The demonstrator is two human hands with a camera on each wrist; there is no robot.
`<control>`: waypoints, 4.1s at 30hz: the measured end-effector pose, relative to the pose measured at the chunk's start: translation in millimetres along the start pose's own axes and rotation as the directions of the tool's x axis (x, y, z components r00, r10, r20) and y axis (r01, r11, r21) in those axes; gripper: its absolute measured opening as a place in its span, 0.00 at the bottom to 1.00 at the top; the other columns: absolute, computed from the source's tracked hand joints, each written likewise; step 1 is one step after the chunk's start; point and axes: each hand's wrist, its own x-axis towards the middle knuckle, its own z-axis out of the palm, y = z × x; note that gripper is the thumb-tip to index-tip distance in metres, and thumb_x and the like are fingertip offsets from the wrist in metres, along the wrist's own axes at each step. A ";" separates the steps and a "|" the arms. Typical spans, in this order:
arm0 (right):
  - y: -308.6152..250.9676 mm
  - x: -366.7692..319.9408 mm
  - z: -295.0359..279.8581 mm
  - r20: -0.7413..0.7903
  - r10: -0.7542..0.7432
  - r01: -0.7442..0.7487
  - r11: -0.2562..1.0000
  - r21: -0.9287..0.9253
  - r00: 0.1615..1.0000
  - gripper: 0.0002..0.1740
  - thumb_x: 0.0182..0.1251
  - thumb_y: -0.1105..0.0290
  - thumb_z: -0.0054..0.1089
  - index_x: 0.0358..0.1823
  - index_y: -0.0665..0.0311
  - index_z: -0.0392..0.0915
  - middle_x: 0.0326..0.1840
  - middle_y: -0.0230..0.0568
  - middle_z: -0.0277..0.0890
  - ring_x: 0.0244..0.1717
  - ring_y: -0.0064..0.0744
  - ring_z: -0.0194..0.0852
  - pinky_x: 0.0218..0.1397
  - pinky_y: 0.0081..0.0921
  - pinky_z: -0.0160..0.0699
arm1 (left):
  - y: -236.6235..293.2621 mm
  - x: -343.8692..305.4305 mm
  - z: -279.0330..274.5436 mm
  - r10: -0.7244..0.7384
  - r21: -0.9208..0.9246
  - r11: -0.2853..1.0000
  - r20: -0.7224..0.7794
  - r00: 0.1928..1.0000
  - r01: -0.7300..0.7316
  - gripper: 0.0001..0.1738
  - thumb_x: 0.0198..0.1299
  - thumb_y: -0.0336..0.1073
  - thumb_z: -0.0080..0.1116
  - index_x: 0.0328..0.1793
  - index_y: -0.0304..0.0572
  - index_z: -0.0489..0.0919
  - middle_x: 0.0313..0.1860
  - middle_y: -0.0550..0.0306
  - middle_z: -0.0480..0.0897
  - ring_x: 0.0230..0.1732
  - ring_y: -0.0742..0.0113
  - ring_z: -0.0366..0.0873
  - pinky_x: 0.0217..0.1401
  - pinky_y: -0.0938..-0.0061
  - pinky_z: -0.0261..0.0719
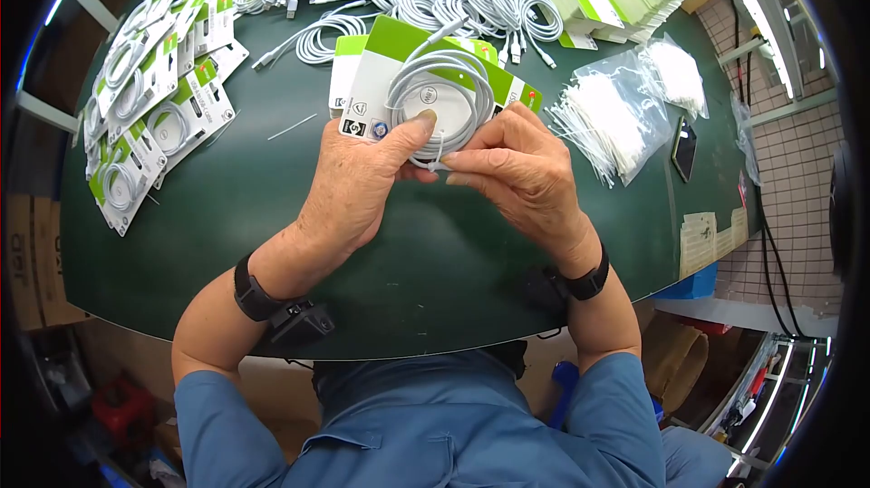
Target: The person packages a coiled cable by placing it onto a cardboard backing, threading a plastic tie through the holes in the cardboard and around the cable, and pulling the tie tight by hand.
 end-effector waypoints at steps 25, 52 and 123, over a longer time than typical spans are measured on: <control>2.0 -7.3 7.5 -0.084 -0.058 0.050 0.994 -0.102 0.995 0.15 0.56 0.84 0.82 0.43 0.62 0.92 0.40 0.37 0.86 0.39 0.32 0.84 0.41 0.27 0.84 | 5.7 0.8 0.3 0.066 0.075 0.995 0.050 0.997 -0.070 0.21 0.70 0.26 0.71 0.67 0.30 0.81 0.53 0.50 0.89 0.46 0.66 0.90 0.40 0.74 0.95; 48.2 -5.5 -47.3 -0.187 0.709 -0.569 0.670 0.477 0.680 0.09 0.83 0.71 0.64 0.50 0.71 0.88 0.47 0.34 0.88 0.41 0.19 0.83 0.46 0.20 0.84 | 3.8 -2.7 0.8 0.084 0.300 0.941 0.231 0.969 -0.153 0.17 0.72 0.25 0.70 0.65 0.27 0.84 0.52 0.49 0.91 0.40 0.70 0.89 0.43 0.73 0.91; 36.0 -62.5 29.4 0.076 0.458 -0.327 0.499 0.803 0.886 0.26 0.69 0.65 0.80 0.65 0.67 0.84 0.60 0.41 0.89 0.57 0.28 0.86 0.64 0.30 0.86 | 12.9 -13.6 8.2 -0.211 0.316 0.943 0.340 0.917 0.100 0.27 0.64 0.24 0.76 0.69 0.29 0.81 0.56 0.51 0.90 0.46 0.69 0.89 0.47 0.73 0.92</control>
